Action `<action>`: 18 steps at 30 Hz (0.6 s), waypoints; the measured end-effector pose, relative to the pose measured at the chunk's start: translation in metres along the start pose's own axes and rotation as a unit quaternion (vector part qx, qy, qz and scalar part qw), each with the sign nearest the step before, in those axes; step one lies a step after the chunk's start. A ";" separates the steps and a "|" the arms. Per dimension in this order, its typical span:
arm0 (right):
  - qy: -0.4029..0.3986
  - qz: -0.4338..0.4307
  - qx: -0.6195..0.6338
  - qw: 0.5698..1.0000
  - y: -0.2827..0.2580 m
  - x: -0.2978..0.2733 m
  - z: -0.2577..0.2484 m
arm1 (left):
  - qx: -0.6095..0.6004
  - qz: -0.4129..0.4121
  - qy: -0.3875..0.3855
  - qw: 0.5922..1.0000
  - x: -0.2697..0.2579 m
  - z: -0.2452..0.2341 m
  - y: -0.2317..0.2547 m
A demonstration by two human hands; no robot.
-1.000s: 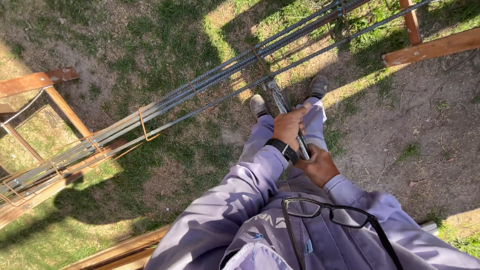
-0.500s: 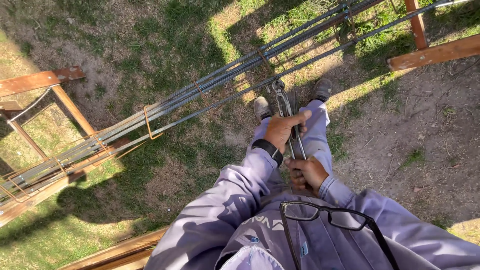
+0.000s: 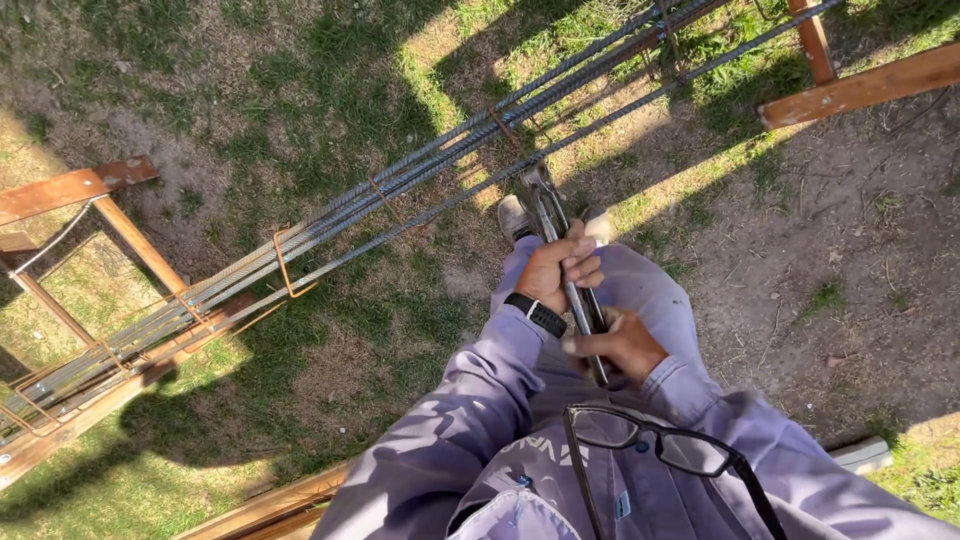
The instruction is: The person uses pliers to twist wire ties around a rebar cage structure, securing the intersecting steel bars. The task involves repeatedly wrapping wire and tightening it with the tool to fasten the framework together.
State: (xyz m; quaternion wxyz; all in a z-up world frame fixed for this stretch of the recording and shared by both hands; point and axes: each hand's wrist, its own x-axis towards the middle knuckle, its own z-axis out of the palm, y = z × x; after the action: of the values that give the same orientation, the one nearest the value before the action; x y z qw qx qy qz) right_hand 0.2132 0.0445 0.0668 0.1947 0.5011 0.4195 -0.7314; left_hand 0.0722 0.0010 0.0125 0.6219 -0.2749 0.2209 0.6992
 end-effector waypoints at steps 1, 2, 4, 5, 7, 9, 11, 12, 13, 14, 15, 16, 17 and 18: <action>0.000 0.003 0.000 1.000 0.022 0.009 -0.002 | -0.002 -0.001 0.002 1.000 0.005 -0.010 -0.002; -0.050 0.082 0.152 0.984 0.043 0.020 -0.005 | -0.078 -0.013 -0.124 0.989 0.010 -0.020 -0.003; -0.103 0.162 0.296 0.936 0.057 0.033 -0.005 | -0.152 -0.018 -0.247 0.957 0.017 -0.031 -0.003; -0.121 0.199 0.288 0.929 0.051 0.036 -0.003 | -0.148 -0.020 -0.252 0.956 0.019 -0.033 -0.001; -0.140 0.247 0.272 0.919 0.039 0.025 -0.002 | -0.151 -0.013 -0.251 0.956 0.021 -0.043 -0.014; -0.075 0.264 0.252 0.928 0.015 0.016 0.004 | -0.060 -0.008 -0.084 0.995 0.026 -0.058 -0.019; -0.065 0.260 0.234 0.935 0.016 0.017 0.005 | -0.018 0.000 -0.079 0.997 -0.010 -0.007 0.012; -0.048 0.249 0.222 0.941 0.014 0.020 0.004 | 0.027 -0.001 -0.080 0.996 -0.024 0.020 0.028; -0.052 0.246 0.219 0.943 0.029 0.036 -0.003 | 0.029 0.005 -0.081 0.996 -0.001 0.000 0.010; -0.022 0.187 0.147 0.971 0.047 0.049 -0.008 | 0.153 0.087 0.100 0.979 0.019 -0.022 -0.011; 0.008 0.125 0.074 0.989 0.066 0.063 -0.013 | 0.269 0.169 0.274 0.908 0.039 -0.044 -0.031; 0.003 0.125 0.073 0.989 0.082 0.084 -0.026 | 0.270 0.172 0.277 0.906 0.031 -0.027 -0.030; 0.032 0.047 -0.117 0.991 0.098 0.106 -0.040 | 0.309 0.168 0.321 0.879 0.024 -0.009 -0.030; 0.064 -0.037 -0.299 0.951 0.113 0.129 -0.053 | 0.350 0.165 0.360 0.849 0.018 0.010 -0.028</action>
State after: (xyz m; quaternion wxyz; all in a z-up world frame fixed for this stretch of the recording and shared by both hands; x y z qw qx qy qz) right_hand 0.2689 0.0404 -0.1042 0.2811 0.4494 0.6489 -0.5458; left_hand 0.0976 0.0247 0.0090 0.4295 -0.2308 0.7018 0.5194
